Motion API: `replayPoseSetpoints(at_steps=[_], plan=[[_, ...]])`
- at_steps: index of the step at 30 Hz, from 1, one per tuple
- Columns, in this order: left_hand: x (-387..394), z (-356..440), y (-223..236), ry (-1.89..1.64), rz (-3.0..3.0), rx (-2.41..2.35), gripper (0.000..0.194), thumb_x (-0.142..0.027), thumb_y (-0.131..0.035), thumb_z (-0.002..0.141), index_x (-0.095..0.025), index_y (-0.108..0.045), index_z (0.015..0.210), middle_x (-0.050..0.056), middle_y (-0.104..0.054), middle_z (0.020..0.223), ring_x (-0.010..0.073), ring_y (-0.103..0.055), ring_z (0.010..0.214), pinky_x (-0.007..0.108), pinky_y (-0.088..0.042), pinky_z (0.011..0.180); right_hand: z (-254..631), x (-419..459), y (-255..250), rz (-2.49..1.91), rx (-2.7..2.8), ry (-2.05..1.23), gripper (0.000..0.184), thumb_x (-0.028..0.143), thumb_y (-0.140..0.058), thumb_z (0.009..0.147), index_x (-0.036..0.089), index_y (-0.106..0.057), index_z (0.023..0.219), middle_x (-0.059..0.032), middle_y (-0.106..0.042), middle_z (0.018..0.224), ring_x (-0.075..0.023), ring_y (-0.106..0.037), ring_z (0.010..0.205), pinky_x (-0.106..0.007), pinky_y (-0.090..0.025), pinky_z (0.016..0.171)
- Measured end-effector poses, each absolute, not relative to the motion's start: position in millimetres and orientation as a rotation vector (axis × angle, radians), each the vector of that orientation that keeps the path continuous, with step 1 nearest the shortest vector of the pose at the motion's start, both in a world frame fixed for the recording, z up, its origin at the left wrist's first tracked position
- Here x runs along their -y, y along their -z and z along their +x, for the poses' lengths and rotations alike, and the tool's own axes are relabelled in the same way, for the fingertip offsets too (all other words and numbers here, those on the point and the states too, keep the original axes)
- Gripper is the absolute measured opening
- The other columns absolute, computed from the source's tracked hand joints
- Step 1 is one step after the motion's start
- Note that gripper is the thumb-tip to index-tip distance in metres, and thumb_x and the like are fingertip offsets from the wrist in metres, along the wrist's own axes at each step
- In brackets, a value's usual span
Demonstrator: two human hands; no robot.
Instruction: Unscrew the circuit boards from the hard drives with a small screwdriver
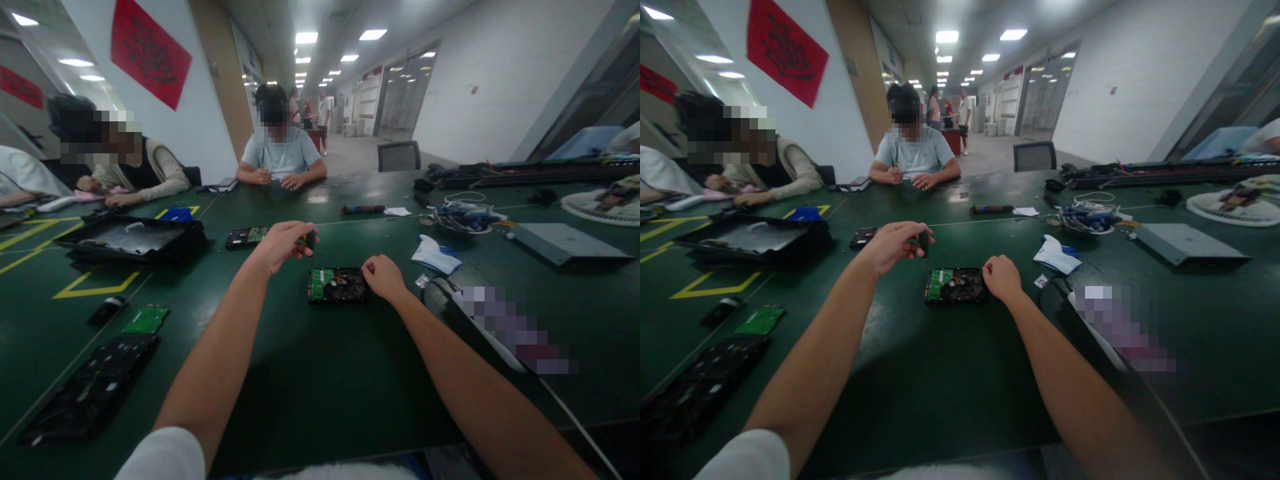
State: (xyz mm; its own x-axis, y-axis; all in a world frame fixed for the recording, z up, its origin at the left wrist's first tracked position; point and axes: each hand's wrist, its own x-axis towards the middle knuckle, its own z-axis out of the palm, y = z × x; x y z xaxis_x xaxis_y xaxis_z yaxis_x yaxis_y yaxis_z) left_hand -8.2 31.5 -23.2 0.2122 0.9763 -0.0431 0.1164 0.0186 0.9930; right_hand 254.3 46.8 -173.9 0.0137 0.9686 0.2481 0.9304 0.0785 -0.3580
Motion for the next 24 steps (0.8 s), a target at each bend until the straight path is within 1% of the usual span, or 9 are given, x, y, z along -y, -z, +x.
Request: replayPoseSetpoints(at_steps=[7,10,12,15,17,19,21,24], plan=[[-29,-5,23,-0.900,1.398,-1.131,0.022,-0.029,-0.061,0.096,-0.012,-0.073,0.091,0.011,-0.076,0.095,0.0082,-0.063,0.054,0.020,-0.040,0.048,253,-44,173,-1.857,1.896,-0.119,0.015,0.022,-0.057,0.095,0.018,-0.070,0.088,-0.0092,-0.066,0.094,-0.0223,-0.060,0.091,-0.032,-0.043,0.081],[-30,-5,24,-0.887,1.399,-1.126,0.022,-0.031,-0.063,0.095,-0.013,-0.074,0.094,0.010,-0.076,0.094,0.0091,-0.064,0.056,0.020,-0.041,0.049,254,-42,166,-1.830,1.858,-0.105,0.018,0.022,-0.053,0.097,0.017,-0.068,0.090,-0.0096,-0.066,0.095,-0.0228,-0.060,0.095,-0.032,-0.044,0.084],[-31,-5,25,-0.884,1.399,-1.121,0.022,-0.032,-0.064,0.094,-0.013,-0.074,0.095,0.010,-0.076,0.094,0.0095,-0.064,0.056,0.020,-0.042,0.049,250,-37,158,-1.785,1.822,-0.062,0.017,0.023,-0.051,0.098,0.017,-0.066,0.094,-0.0106,-0.066,0.099,-0.0239,-0.059,0.099,-0.034,-0.044,0.087],[-32,-6,26,-0.893,1.393,-1.122,0.022,-0.032,-0.064,0.093,-0.012,-0.074,0.095,0.011,-0.076,0.095,0.0091,-0.064,0.055,0.020,-0.041,0.049,231,-21,145,-1.466,1.784,0.003,0.015,0.023,-0.052,0.097,0.018,-0.064,0.091,-0.0101,-0.063,0.097,-0.0243,-0.058,0.095,-0.036,-0.045,0.086],[-32,-6,26,-0.898,1.388,-1.125,0.022,-0.033,-0.065,0.093,-0.013,-0.075,0.093,0.011,-0.077,0.096,0.0085,-0.063,0.054,0.020,-0.042,0.049,212,-7,138,-1.277,1.899,-0.030,0.017,0.025,-0.051,0.099,0.019,-0.064,0.091,-0.0093,-0.062,0.095,-0.0238,-0.057,0.093,-0.036,-0.045,0.083],[-32,-7,26,-0.899,1.384,-1.123,0.022,-0.033,-0.066,0.092,-0.013,-0.075,0.091,0.011,-0.077,0.096,0.0083,-0.063,0.054,0.021,-0.041,0.049,192,6,135,-1.138,2.076,-0.054,0.016,0.024,-0.051,0.100,0.019,-0.066,0.093,-0.0091,-0.061,0.097,-0.0241,-0.055,0.095,-0.037,-0.045,0.086],[-32,-8,26,-0.898,1.387,-1.108,0.023,-0.034,-0.066,0.092,-0.013,-0.075,0.091,0.011,-0.076,0.096,0.0085,-0.063,0.054,0.021,-0.041,0.049,178,17,134,-1.086,2.192,-0.071,0.014,0.023,-0.054,0.099,0.019,-0.067,0.096,-0.0100,-0.061,0.102,-0.0244,-0.054,0.097,-0.039,-0.045,0.088],[-31,-9,25,-0.901,1.393,-1.086,0.023,-0.033,-0.066,0.092,-0.012,-0.074,0.093,0.011,-0.076,0.095,0.0093,-0.064,0.055,0.021,-0.041,0.049,169,23,137,-1.094,2.290,-0.107,0.011,0.023,-0.060,0.098,0.019,-0.069,0.097,-0.0108,-0.059,0.106,-0.0254,-0.053,0.100,-0.041,-0.044,0.089]])
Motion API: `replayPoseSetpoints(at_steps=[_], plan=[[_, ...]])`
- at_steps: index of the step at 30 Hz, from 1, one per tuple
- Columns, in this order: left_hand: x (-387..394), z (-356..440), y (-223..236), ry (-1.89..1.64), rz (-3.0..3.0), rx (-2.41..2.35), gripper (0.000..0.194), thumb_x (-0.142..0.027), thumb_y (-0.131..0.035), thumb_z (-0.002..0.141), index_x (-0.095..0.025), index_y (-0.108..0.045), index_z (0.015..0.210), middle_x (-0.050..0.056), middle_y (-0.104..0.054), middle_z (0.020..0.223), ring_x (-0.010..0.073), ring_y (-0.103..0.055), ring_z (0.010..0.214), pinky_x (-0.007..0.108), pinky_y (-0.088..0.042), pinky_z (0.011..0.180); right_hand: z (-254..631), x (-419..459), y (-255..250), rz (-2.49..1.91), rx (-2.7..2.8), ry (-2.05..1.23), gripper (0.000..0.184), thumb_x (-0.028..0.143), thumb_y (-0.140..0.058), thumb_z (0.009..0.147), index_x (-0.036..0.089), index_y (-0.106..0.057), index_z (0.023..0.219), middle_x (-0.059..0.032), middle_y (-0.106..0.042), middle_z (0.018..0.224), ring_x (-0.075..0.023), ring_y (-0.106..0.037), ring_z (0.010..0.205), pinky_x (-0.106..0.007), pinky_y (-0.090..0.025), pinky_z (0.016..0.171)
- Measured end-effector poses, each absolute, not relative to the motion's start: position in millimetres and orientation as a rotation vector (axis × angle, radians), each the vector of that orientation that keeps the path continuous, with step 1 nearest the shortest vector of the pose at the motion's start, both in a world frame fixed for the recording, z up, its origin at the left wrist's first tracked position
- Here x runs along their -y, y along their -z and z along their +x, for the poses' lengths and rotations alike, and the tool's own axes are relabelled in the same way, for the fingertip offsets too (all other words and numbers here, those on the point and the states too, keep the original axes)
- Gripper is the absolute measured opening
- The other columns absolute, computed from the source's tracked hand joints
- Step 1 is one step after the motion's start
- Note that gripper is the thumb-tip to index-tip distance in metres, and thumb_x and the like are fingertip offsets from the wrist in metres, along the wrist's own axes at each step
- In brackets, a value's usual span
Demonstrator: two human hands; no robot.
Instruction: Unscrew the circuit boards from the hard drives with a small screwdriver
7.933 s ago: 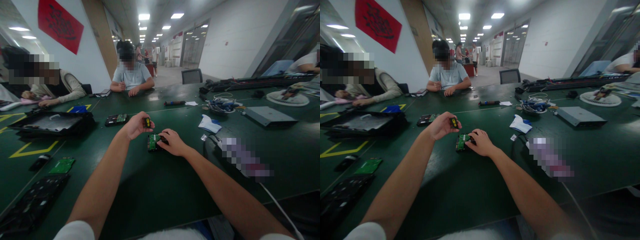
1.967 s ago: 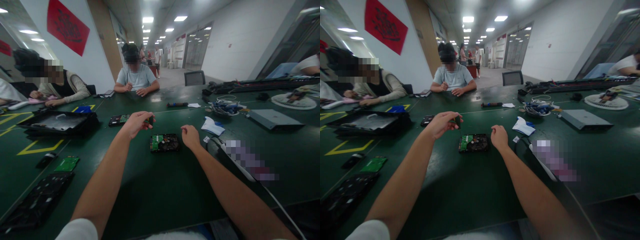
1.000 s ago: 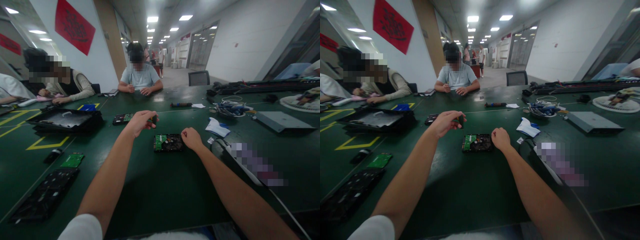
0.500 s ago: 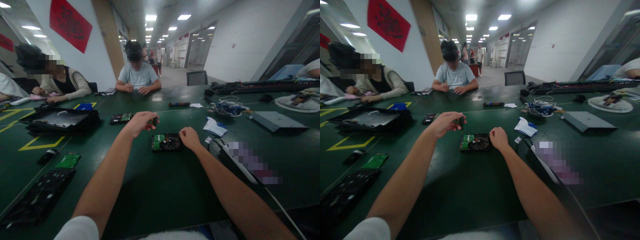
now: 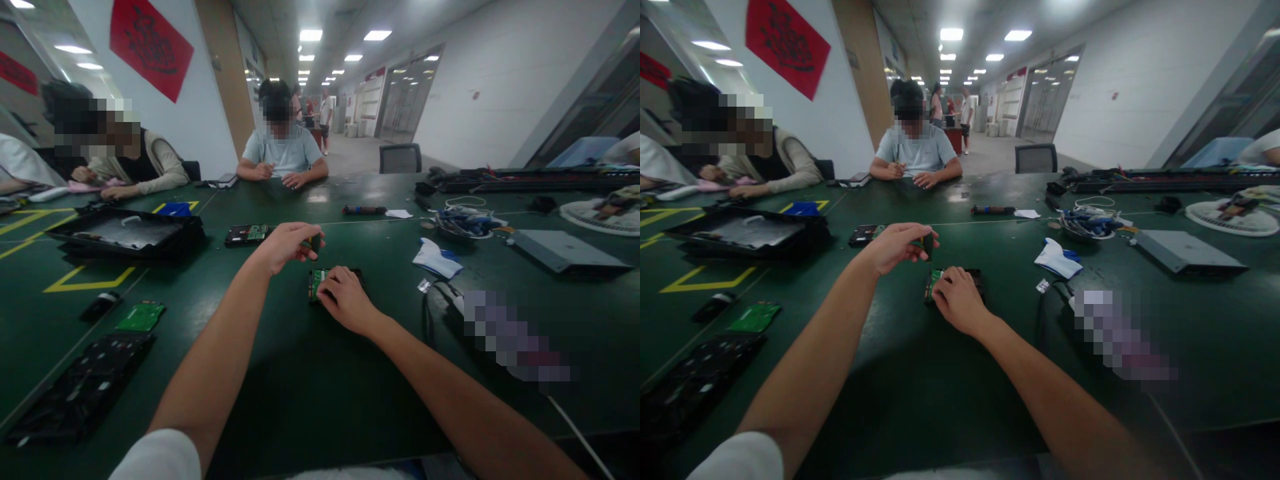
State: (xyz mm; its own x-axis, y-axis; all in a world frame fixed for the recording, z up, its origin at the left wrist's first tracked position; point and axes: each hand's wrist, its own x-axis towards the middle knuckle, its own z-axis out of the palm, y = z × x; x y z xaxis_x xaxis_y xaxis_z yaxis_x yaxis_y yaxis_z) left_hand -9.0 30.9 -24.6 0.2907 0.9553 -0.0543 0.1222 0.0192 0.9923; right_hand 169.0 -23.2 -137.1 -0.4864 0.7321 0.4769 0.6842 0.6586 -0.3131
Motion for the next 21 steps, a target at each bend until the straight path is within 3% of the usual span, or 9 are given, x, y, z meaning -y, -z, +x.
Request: replayPoseSetpoints(at_steps=[21], plan=[[-30,-10,24,-0.895,1.387,-1.064,0.023,-0.034,-0.066,0.093,-0.013,-0.075,0.093,0.012,-0.076,0.097,0.0096,-0.063,0.057,0.022,-0.041,0.050,179,18,140,-1.073,2.199,-0.171,0.017,0.023,-0.055,0.098,0.019,-0.070,0.093,-0.0107,-0.060,0.103,-0.0248,-0.054,0.099,-0.043,-0.045,0.091]])
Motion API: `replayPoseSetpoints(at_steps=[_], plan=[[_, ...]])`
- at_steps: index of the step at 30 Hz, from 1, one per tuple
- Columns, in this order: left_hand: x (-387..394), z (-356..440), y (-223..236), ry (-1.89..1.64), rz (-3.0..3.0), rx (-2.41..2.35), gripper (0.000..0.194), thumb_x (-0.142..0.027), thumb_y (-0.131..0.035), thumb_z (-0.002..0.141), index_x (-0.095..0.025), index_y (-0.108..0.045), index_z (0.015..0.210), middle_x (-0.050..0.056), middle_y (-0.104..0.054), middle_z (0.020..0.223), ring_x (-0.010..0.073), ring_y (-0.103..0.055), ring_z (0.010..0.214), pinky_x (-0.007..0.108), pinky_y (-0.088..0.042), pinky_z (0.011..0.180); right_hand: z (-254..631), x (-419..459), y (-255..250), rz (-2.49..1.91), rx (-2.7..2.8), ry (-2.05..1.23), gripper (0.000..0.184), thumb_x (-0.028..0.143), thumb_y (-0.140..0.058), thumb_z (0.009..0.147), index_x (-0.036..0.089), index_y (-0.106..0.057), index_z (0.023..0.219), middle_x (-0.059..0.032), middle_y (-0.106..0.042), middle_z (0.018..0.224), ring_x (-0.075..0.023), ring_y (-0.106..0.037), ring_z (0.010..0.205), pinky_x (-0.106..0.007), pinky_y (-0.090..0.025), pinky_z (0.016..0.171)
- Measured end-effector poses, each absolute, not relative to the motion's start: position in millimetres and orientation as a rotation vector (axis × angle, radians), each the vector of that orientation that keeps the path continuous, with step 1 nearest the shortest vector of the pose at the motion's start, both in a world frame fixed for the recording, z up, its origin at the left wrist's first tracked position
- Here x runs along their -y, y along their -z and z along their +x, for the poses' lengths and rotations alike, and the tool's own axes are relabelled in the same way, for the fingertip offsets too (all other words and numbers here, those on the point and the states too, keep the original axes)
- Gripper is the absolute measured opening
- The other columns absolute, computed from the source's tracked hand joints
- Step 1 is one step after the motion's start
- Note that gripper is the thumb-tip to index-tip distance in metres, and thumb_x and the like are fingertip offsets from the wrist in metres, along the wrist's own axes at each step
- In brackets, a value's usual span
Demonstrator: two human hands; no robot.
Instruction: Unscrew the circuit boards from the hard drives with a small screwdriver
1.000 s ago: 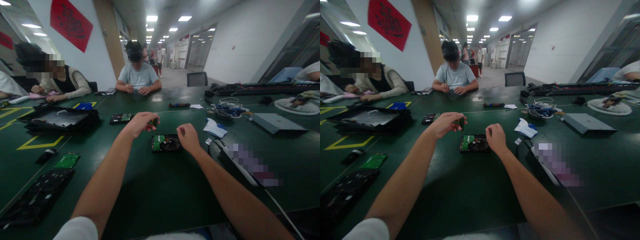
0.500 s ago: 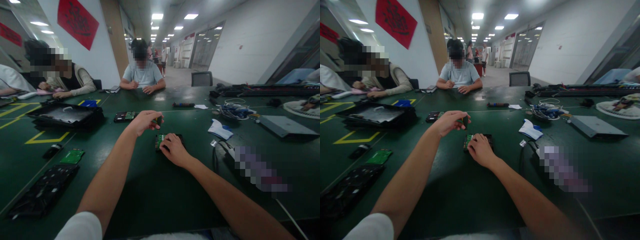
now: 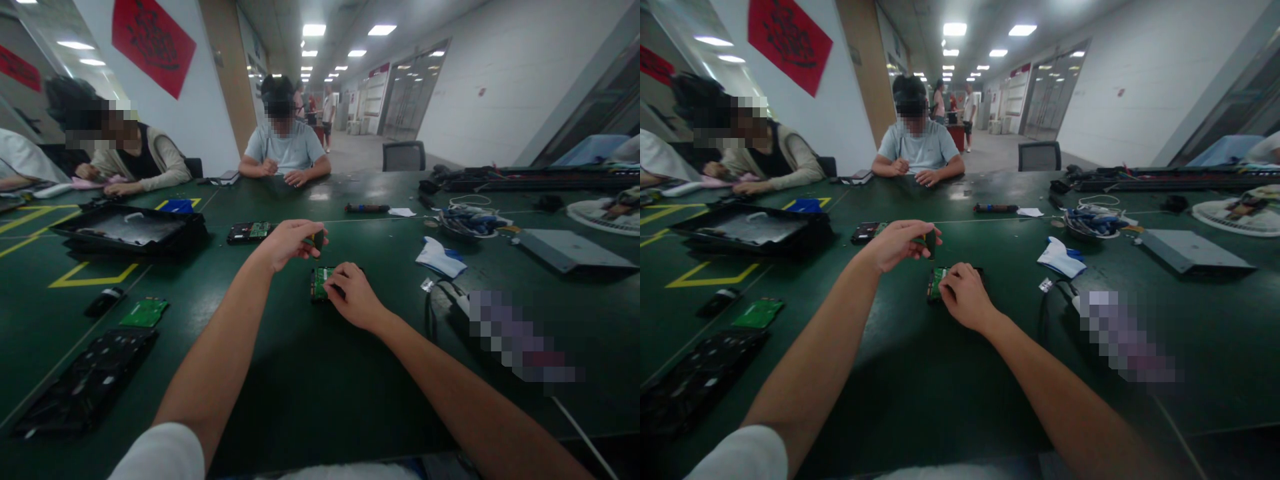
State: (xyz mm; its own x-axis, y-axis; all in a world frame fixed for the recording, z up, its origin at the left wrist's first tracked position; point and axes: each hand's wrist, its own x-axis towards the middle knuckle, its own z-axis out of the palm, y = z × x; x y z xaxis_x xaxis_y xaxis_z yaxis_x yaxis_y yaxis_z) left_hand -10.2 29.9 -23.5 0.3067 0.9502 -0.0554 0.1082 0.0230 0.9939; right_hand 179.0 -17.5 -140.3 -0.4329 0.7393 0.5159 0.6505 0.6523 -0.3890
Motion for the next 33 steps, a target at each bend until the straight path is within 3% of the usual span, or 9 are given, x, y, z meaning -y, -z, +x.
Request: replayPoseSetpoints(at_steps=[4,6,8,13,19,22,26,33], plan=[[-31,-12,22,-0.905,1.383,-1.083,0.022,-0.034,-0.066,0.092,-0.013,-0.075,0.091,0.012,-0.076,0.097,0.0096,-0.063,0.057,0.022,-0.041,0.051,196,8,139,-1.185,2.126,-0.228,0.020,0.033,-0.056,0.099,0.020,-0.069,0.107,-0.0121,-0.063,0.115,-0.0269,-0.056,0.114,-0.047,-0.044,0.101],[-31,-13,21,-0.918,1.376,-1.092,0.022,-0.034,-0.066,0.092,-0.013,-0.074,0.092,0.011,-0.076,0.095,0.0096,-0.063,0.056,0.022,-0.041,0.051,206,3,140,-1.258,2.184,-0.279,0.051,0.050,-0.069,0.091,0.018,-0.062,0.130,-0.0171,-0.056,0.137,-0.0333,-0.048,0.132,-0.054,-0.038,0.111],[-31,-15,20,-0.932,1.374,-1.092,0.022,-0.034,-0.066,0.092,-0.013,-0.074,0.092,0.011,-0.076,0.095,0.0093,-0.063,0.056,0.022,-0.041,0.051,214,0,140,-1.296,2.289,-0.379,0.078,0.061,-0.077,0.081,0.018,-0.054,0.142,-0.0188,-0.052,0.144,-0.0363,-0.045,0.138,-0.057,-0.034,0.114],[-30,-16,18,-0.940,1.374,-1.085,0.022,-0.033,-0.065,0.093,-0.013,-0.074,0.091,0.011,-0.076,0.096,0.0085,-0.062,0.056,0.022,-0.042,0.051,219,-2,141,-1.362,2.382,-0.413,0.097,0.061,-0.082,0.074,0.017,-0.045,0.152,-0.0204,-0.051,0.145,-0.0369,-0.048,0.136,-0.055,-0.038,0.113],[-30,-13,19,-0.956,1.352,-1.085,0.022,-0.031,-0.064,0.094,-0.012,-0.073,0.090,0.010,-0.076,0.094,0.0081,-0.061,0.055,0.022,-0.041,0.050,203,9,136,-1.713,2.254,-0.064,0.111,0.079,-0.071,0.075,0.005,-0.042,0.152,-0.0292,-0.058,0.132,-0.0441,-0.057,0.121,-0.055,-0.047,0.100],[-32,-13,21,-0.987,1.335,-1.095,0.022,-0.034,-0.068,0.092,-0.013,-0.074,0.089,0.011,-0.076,0.093,0.0082,-0.061,0.054,0.021,-0.041,0.049,198,12,131,-1.837,2.181,0.043,0.094,0.079,-0.056,0.086,0.006,-0.050,0.144,-0.0301,-0.062,0.124,-0.0430,-0.062,0.112,-0.052,-0.050,0.090],[-34,-13,23,-0.998,1.334,-1.097,0.022,-0.034,-0.068,0.092,-0.013,-0.074,0.088,0.011,-0.076,0.094,0.0080,-0.060,0.054,0.022,-0.041,0.050,199,12,123,-1.965,2.108,0.031,0.057,0.058,-0.033,0.105,0.012,-0.063,0.121,-0.0251,-0.067,0.109,-0.0356,-0.070,0.094,-0.043,-0.050,0.075],[-33,-13,23,-1.002,1.333,-1.097,0.024,-0.036,-0.069,0.090,-0.013,-0.073,0.089,0.010,-0.076,0.092,0.0080,-0.060,0.054,0.021,-0.040,0.049,209,0,119,-2.032,2.041,-0.054,0.043,0.042,-0.034,0.107,0.015,-0.066,0.104,-0.0205,-0.073,0.097,-0.0324,-0.072,0.085,-0.040,-0.046,0.073]])
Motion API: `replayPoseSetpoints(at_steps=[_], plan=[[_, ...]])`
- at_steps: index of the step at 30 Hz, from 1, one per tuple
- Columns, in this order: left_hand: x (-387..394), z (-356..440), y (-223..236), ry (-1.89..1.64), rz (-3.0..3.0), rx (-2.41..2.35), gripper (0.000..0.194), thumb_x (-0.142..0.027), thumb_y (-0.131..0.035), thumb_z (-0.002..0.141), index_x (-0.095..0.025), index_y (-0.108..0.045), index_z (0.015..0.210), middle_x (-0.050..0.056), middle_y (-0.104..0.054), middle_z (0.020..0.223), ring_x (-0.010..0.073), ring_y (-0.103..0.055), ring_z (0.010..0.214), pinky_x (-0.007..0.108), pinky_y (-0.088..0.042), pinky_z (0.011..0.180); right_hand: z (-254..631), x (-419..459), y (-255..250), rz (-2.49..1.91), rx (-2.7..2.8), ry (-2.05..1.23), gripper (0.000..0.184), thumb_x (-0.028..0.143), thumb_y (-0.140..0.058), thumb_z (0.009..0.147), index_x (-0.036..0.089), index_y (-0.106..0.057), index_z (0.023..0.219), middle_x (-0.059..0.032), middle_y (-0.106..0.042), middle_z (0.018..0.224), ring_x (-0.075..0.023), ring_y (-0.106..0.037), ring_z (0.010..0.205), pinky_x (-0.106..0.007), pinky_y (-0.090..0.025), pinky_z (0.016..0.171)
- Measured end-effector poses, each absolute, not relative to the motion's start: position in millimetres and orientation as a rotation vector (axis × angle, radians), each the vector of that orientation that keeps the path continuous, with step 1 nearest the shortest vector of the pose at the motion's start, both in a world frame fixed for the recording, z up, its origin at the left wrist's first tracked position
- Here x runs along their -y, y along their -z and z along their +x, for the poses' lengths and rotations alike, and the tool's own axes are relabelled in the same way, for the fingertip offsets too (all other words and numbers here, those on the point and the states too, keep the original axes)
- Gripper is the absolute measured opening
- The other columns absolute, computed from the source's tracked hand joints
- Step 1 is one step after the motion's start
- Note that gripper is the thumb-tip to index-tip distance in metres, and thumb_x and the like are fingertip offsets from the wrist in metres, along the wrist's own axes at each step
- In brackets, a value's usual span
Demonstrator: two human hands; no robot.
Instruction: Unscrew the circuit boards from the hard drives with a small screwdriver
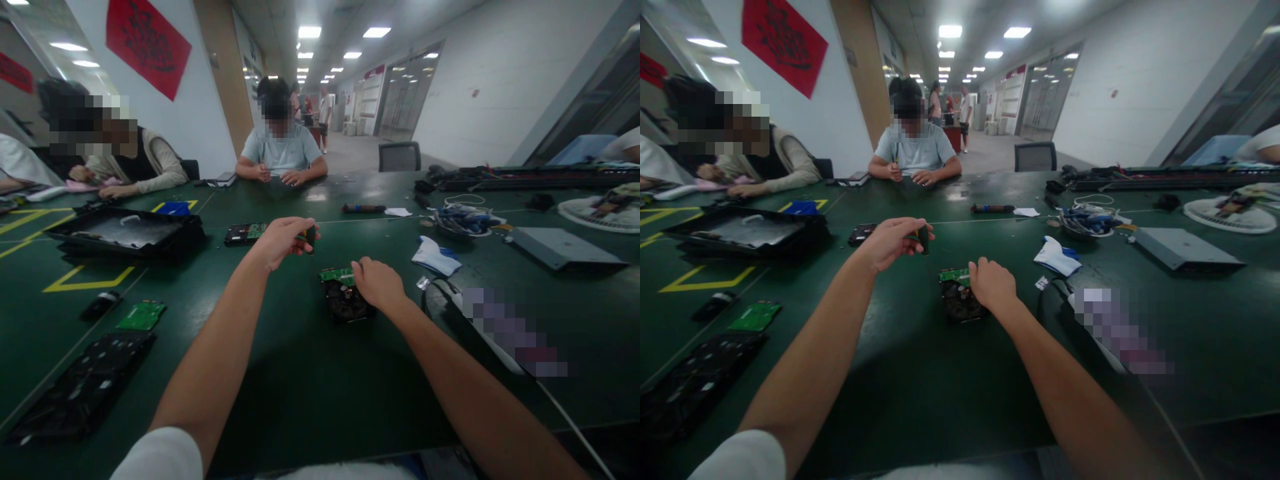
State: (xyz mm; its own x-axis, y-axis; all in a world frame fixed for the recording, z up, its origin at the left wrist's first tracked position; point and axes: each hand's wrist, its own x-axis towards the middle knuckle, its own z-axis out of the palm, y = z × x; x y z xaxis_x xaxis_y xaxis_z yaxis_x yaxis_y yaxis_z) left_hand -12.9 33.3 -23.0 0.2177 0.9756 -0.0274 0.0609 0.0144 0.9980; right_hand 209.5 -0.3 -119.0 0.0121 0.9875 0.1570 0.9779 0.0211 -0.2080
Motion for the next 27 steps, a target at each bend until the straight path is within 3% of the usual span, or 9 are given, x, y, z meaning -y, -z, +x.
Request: replayPoseSetpoints(at_steps=[3,8,12,17,27], plan=[[-33,-12,22,-0.997,1.329,-1.104,0.023,-0.035,-0.068,0.091,-0.013,-0.073,0.089,0.010,-0.076,0.091,0.0081,-0.061,0.053,0.021,-0.041,0.050,223,-9,122,-2.012,1.927,-0.001,0.031,0.032,-0.040,0.105,0.017,-0.067,0.101,-0.0182,-0.074,0.102,-0.0303,-0.071,0.091,-0.038,-0.045,0.075],[-33,-10,24,-0.989,1.338,-1.090,0.022,-0.034,-0.067,0.092,-0.013,-0.073,0.089,0.010,-0.076,0.090,0.0082,-0.061,0.053,0.021,-0.041,0.049,239,-20,130,-2.036,1.763,-0.076,0.017,0.036,-0.059,0.095,0.021,-0.066,0.093,-0.0099,-0.074,0.093,-0.0277,-0.069,0.089,-0.034,-0.041,0.071],[-33,-9,24,-0.979,1.344,-1.089,0.023,-0.035,-0.069,0.090,-0.013,-0.073,0.089,0.010,-0.076,0.091,0.0080,-0.061,0.053,0.021,-0.041,0.049,239,-26,133,-1.987,1.670,-0.118,0.020,0.041,-0.067,0.087,0.023,-0.060,0.081,-0.0039,-0.068,0.077,-0.0232,-0.064,0.076,-0.031,-0.037,0.066],[-32,-7,23,-0.968,1.356,-1.092,0.024,-0.036,-0.070,0.089,-0.013,-0.074,0.089,0.010,-0.076,0.091,0.0083,-0.061,0.054,0.021,-0.041,0.049,239,-34,137,-1.834,1.698,-0.123,0.035,0.038,-0.059,0.092,0.024,-0.047,0.062,-0.0009,-0.059,0.063,-0.0184,-0.055,0.065,-0.031,-0.034,0.065],[-32,-1,24,-1.095,1.366,-1.072,0.030,-0.044,-0.072,0.086,-0.013,-0.073,0.089,0.009,-0.077,0.090,0.0068,-0.057,0.050,0.020,-0.036,0.045,250,-44,158,-1.873,1.633,-0.178,0.034,0.038,-0.055,0.095,0.024,-0.047,0.065,-0.0007,-0.061,0.067,-0.0175,-0.055,0.067,-0.029,-0.035,0.066]])
